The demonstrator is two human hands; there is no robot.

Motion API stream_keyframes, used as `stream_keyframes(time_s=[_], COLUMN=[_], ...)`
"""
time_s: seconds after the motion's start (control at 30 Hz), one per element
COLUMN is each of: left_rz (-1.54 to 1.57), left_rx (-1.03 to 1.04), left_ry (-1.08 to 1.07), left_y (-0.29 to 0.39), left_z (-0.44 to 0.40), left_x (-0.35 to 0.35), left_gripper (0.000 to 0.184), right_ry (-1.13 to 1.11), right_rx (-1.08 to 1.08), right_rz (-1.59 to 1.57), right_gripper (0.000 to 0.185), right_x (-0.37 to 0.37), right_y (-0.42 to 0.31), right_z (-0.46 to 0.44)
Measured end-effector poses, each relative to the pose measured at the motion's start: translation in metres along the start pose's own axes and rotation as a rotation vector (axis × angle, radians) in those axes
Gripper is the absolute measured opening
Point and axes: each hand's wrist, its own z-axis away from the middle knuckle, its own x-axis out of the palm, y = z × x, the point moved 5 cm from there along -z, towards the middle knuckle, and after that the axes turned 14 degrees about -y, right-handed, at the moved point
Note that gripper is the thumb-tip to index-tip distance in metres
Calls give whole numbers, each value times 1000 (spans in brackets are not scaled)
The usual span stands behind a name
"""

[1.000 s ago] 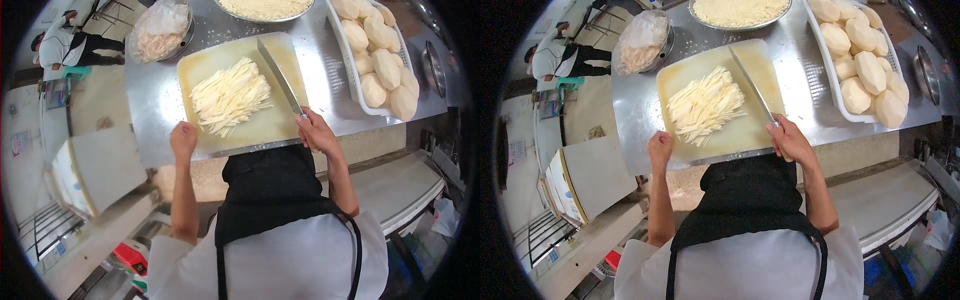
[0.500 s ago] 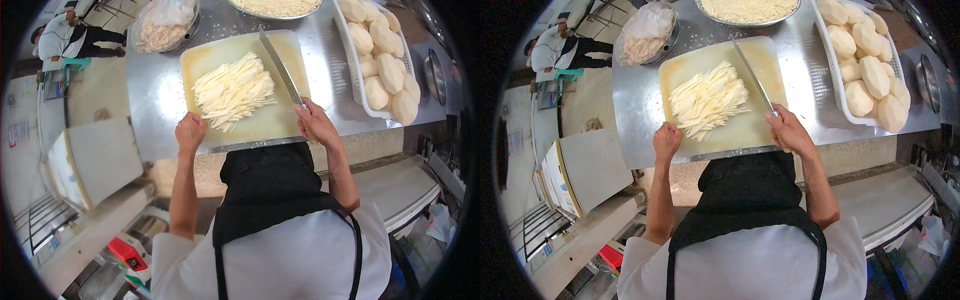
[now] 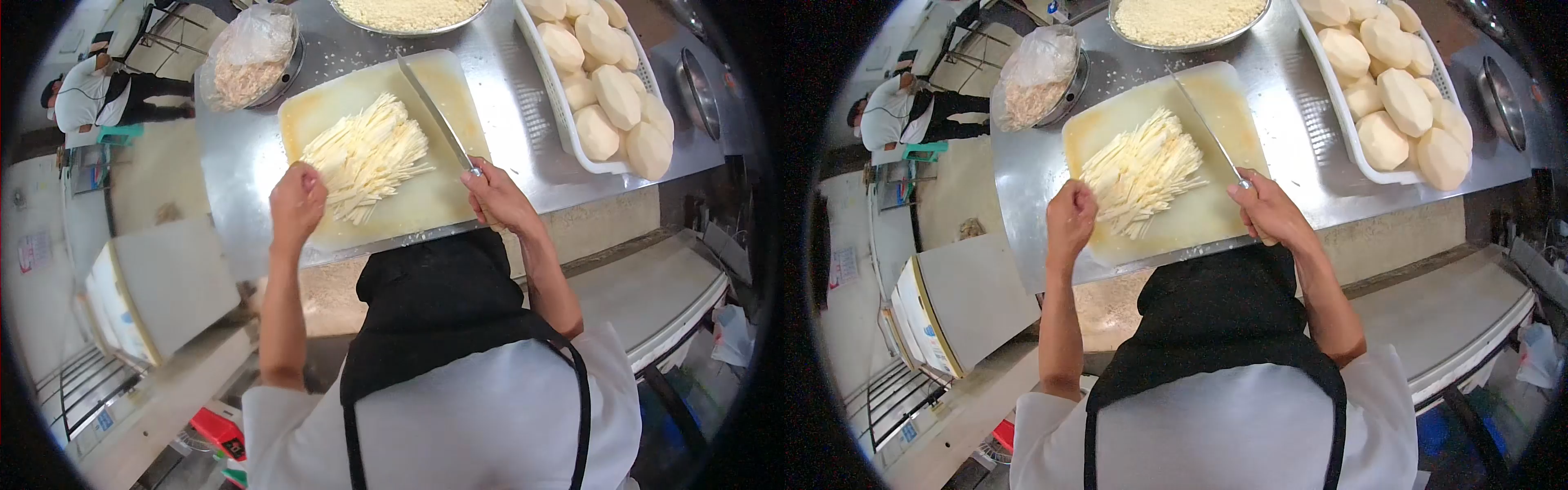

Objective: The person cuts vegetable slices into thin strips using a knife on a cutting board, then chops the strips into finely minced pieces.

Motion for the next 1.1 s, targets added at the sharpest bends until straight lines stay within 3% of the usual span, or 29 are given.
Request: stream_keyframes(time_s=[0.03, 0.07, 0.17, 0.27, 0.37, 0.6, 0.7, 0.87, 0.97, 1.1], left_rz=[-16, -205, -285, -404, -653, -689, -682, -740, -582, -612], left_rx=[114, 180, 371, 301, 261, 216, 232, 242, 258, 314], left_ry=[54, 63, 183, -14, -122, -129, -117, -142, -156, -105], left_y=[17, 24, 53, 85, 69, 65, 65, 64, 66, 72], left_z=[-7, -12, -13, -20, -37, -39, -39, -39, -38, -44], left_x=[6, 18, 60, 89, 116, 126, 125, 124, 120, 122], left_gripper=[9, 19, 57, 96, 113, 109, 108, 104, 98, 84], right_ry=[0, 4, 4, 1, 13, -38, 1, -26, -41, -33], right_rx=[1, 2, 7, 32, 45, -18, 23, 52, 35, 40], right_rz=[12, 22, 9, -44, -35, 20, 19, -42, -69, -77], right_gripper=[67, 66, 67, 69, 71, 75, 68, 71, 71, 71], right_x=[0, 0, 0, 1, 3, 31, 29, 26, 20, 21], right_y=[0, 1, -3, -6, -9, 0, 3, 8, 16, 20], right_z=[0, 0, 3, 5, 6, -2, 1, 8, 3, 5])
